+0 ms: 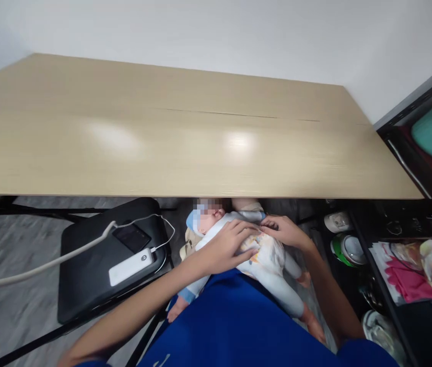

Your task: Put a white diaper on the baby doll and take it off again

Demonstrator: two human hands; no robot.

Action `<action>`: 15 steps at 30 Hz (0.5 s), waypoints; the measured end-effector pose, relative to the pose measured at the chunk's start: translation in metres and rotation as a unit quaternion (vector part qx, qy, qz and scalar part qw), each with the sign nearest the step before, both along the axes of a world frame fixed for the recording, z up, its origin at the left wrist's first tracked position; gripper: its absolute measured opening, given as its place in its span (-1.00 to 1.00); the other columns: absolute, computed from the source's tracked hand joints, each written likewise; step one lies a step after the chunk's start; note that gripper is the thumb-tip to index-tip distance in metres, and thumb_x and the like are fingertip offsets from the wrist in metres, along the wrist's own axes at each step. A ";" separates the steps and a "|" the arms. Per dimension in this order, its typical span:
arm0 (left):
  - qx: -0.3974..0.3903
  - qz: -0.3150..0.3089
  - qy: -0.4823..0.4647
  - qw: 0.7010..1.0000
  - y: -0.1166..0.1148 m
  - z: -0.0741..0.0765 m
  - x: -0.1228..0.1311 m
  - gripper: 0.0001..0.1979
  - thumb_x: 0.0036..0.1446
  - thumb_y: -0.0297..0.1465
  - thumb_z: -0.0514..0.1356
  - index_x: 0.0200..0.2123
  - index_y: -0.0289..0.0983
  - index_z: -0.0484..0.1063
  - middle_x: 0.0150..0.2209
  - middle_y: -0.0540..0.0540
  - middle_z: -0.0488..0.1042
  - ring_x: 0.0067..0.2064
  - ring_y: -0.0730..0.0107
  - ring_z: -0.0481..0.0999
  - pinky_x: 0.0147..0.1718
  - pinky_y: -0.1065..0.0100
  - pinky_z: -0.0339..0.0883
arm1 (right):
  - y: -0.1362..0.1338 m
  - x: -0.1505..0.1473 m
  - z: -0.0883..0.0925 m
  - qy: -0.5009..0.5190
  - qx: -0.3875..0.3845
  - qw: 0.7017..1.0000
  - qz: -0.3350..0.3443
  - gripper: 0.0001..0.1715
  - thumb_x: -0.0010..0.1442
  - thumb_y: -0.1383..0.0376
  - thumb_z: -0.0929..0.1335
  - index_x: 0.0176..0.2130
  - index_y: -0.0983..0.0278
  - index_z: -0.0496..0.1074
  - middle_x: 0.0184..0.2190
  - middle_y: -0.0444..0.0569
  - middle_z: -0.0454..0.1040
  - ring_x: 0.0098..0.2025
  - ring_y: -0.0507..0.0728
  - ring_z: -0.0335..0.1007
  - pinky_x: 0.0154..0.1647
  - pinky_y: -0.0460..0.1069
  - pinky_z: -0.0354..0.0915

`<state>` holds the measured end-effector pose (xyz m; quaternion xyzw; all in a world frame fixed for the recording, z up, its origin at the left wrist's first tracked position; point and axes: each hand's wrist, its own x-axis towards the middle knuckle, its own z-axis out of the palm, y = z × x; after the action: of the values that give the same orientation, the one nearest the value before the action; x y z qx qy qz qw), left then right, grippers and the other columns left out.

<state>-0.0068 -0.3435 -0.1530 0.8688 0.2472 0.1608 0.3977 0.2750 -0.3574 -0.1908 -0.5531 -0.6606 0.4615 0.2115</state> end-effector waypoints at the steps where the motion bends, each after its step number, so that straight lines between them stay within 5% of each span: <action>1: 0.001 -0.009 -0.001 1.000 0.005 -0.005 0.008 -0.64 0.54 -0.11 0.19 0.23 -0.14 0.54 0.24 -0.21 0.58 0.23 -0.03 0.50 0.30 -0.03 0.34 | 0.001 0.002 -0.006 -0.007 0.010 1.000 0.006 -0.64 0.40 0.07 0.41 -0.19 0.24 0.73 -0.24 -0.01 0.73 -0.21 0.20 0.62 -0.15 0.04 0.43; 6: -0.036 0.009 -0.018 0.999 0.008 -0.020 0.016 -0.75 0.54 -0.15 0.21 -0.01 -0.18 0.57 0.00 -0.14 0.61 0.09 0.10 0.52 0.18 0.08 0.33 | -0.002 0.017 -0.033 -0.078 0.086 0.993 -0.021 -0.71 0.43 0.17 0.40 -0.19 0.19 0.73 -0.23 -0.01 0.71 -0.24 0.18 0.56 -0.16 0.03 0.36; 9: -0.056 0.032 -0.049 0.997 0.004 -0.012 0.012 -0.76 0.53 -0.16 0.21 -0.09 -0.19 0.56 -0.05 -0.13 0.62 0.06 0.13 0.52 0.18 0.10 0.33 | -0.001 0.022 -0.041 -0.127 0.124 0.981 -0.079 -0.69 0.46 0.19 0.36 -0.21 0.20 0.69 -0.24 0.03 0.67 -0.24 0.20 0.56 -0.13 0.06 0.38; 12: -0.080 0.042 -0.095 0.991 -0.004 0.009 0.002 -0.72 0.56 -0.16 0.16 -0.15 -0.19 0.54 -0.05 -0.16 0.64 0.08 0.12 0.51 0.18 0.11 0.36 | -0.001 0.017 -0.027 -0.122 0.148 0.977 -0.088 -0.66 0.50 0.21 0.31 -0.14 0.19 0.68 -0.17 0.06 0.67 -0.11 0.25 0.59 0.01 0.10 0.44; 15: -0.104 0.000 -0.125 0.987 -0.016 0.023 -0.018 -0.70 0.57 -0.17 0.15 -0.20 -0.20 0.52 -0.11 -0.16 0.65 0.02 0.15 0.54 0.15 0.15 0.39 | -0.008 -0.001 0.004 -0.059 0.182 0.981 -0.015 -0.64 0.53 0.16 0.34 0.16 0.12 0.64 0.07 0.05 0.67 0.15 0.27 0.57 0.25 0.15 0.44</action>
<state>-0.0252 -0.3597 -0.1301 0.7958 0.2110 0.2413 0.5138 0.2738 -0.3650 -0.1870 -0.5414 -0.7364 0.2970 0.2763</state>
